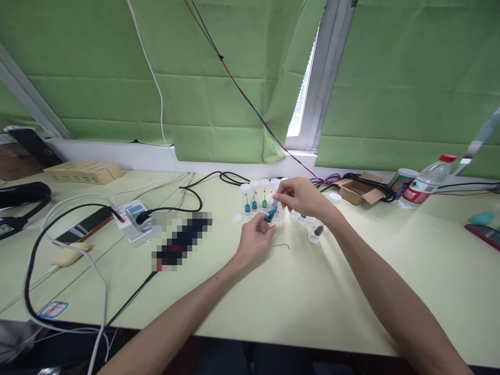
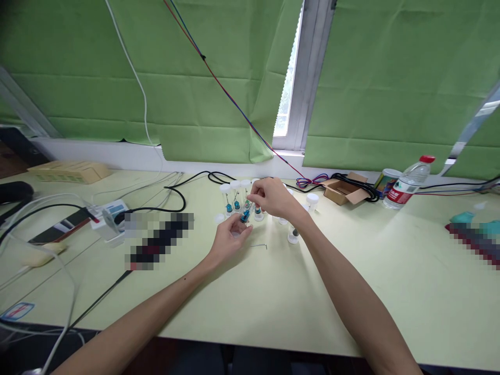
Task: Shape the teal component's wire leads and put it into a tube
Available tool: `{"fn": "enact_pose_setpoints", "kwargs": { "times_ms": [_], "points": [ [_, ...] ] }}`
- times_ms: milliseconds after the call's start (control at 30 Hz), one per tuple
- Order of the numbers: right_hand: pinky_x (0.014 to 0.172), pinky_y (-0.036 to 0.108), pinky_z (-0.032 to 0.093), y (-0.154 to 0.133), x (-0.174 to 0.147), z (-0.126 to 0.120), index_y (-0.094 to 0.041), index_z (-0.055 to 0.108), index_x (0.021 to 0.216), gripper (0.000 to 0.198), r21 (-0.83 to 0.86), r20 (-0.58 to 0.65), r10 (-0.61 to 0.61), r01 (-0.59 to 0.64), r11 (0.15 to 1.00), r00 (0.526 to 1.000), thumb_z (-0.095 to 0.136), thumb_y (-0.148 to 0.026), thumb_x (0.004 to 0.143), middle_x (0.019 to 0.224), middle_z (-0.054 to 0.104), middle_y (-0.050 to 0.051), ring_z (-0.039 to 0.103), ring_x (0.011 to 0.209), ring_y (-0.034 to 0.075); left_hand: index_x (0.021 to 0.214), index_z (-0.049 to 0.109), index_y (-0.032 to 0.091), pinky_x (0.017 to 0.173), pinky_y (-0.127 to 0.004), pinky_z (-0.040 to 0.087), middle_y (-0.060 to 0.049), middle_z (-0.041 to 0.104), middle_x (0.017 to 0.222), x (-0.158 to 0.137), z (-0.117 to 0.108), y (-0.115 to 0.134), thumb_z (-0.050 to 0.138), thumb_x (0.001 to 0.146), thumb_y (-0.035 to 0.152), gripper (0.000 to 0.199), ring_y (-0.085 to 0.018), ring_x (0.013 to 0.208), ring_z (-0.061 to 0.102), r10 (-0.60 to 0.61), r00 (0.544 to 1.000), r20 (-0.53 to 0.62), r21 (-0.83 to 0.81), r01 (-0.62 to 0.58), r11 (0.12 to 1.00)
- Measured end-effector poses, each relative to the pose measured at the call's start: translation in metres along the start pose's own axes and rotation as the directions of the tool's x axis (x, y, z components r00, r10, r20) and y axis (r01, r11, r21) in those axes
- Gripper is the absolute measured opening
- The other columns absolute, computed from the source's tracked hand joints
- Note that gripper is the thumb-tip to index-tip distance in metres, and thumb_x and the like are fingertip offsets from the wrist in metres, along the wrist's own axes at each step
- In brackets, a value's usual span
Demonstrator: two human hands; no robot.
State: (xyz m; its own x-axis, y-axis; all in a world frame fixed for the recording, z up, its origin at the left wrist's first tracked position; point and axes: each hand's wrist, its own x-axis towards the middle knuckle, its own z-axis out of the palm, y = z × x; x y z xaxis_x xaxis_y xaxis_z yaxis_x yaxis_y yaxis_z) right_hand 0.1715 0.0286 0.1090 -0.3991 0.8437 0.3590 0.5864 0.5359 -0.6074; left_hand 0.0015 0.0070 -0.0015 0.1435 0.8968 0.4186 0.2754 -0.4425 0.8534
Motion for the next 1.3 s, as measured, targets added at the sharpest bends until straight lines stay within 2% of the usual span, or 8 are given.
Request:
{"fn": "enact_pose_setpoints", "kwargs": {
  "times_ms": [267,567,733,900,1300],
  "points": [
    [0.044,0.021,0.041,0.003,-0.001,-0.008,-0.018,0.060,0.078,0.014,0.045,-0.040,0.025,-0.024,0.999,0.999,0.059,-0.030,0.085,0.060,0.065,0.000,0.059,0.047,0.012,0.080,0.054,0.019,0.067,-0.027,0.044,0.003,0.056,0.065,0.002,-0.002,-0.001,0.062,0.077,0.026,0.011,-0.015,0.064,0.055,-0.002,1.000,-0.018,0.015,0.003,1.000],
    [0.040,0.019,0.039,-0.002,0.000,-0.011,-0.016,0.058,0.070,0.019,0.083,-0.051,0.142,-0.138,0.987,0.989,0.062,-0.029,0.084,0.062,0.066,0.003,0.059,0.047,0.011,0.082,0.055,0.019,0.067,-0.027,0.044,0.003,0.057,0.065,0.001,-0.003,-0.002,0.061,0.077,0.024,0.010,-0.014,0.064,0.055,0.008,1.000,-0.010,0.024,-0.007,1.000],
    [0.038,0.017,0.037,-0.002,-0.001,-0.011,-0.016,0.056,0.065,0.023,0.132,-0.003,0.214,-0.212,0.968,0.977,0.065,-0.027,0.082,0.058,0.065,0.003,0.056,0.045,0.010,0.080,0.054,0.019,0.065,-0.026,0.043,0.003,0.055,0.065,0.001,-0.002,-0.002,0.061,0.077,0.023,0.009,-0.014,0.063,0.054,0.009,1.000,-0.015,0.029,-0.009,1.000],
    [0.041,0.019,0.042,0.005,0.000,-0.008,-0.017,0.056,0.067,0.021,0.143,0.022,0.209,-0.210,0.967,0.978,0.062,-0.025,0.085,0.059,0.066,0.003,0.056,0.045,0.010,0.077,0.050,0.020,0.063,-0.025,0.041,0.004,0.053,0.066,0.000,-0.002,0.000,0.059,0.076,0.022,0.010,-0.012,0.062,0.052,0.005,1.000,-0.012,0.032,-0.005,0.999],
    [0.039,0.018,0.040,0.000,-0.001,-0.005,-0.017,0.052,0.065,0.022,0.100,0.057,0.210,-0.214,0.972,0.976,0.060,-0.022,0.085,0.057,0.064,0.002,0.056,0.044,0.009,0.073,0.047,0.020,0.059,-0.024,0.038,0.005,0.045,0.063,-0.001,-0.002,-0.004,0.058,0.075,0.022,0.012,-0.011,0.058,0.044,0.008,1.000,-0.014,0.042,-0.007,0.999]
  ]
}}
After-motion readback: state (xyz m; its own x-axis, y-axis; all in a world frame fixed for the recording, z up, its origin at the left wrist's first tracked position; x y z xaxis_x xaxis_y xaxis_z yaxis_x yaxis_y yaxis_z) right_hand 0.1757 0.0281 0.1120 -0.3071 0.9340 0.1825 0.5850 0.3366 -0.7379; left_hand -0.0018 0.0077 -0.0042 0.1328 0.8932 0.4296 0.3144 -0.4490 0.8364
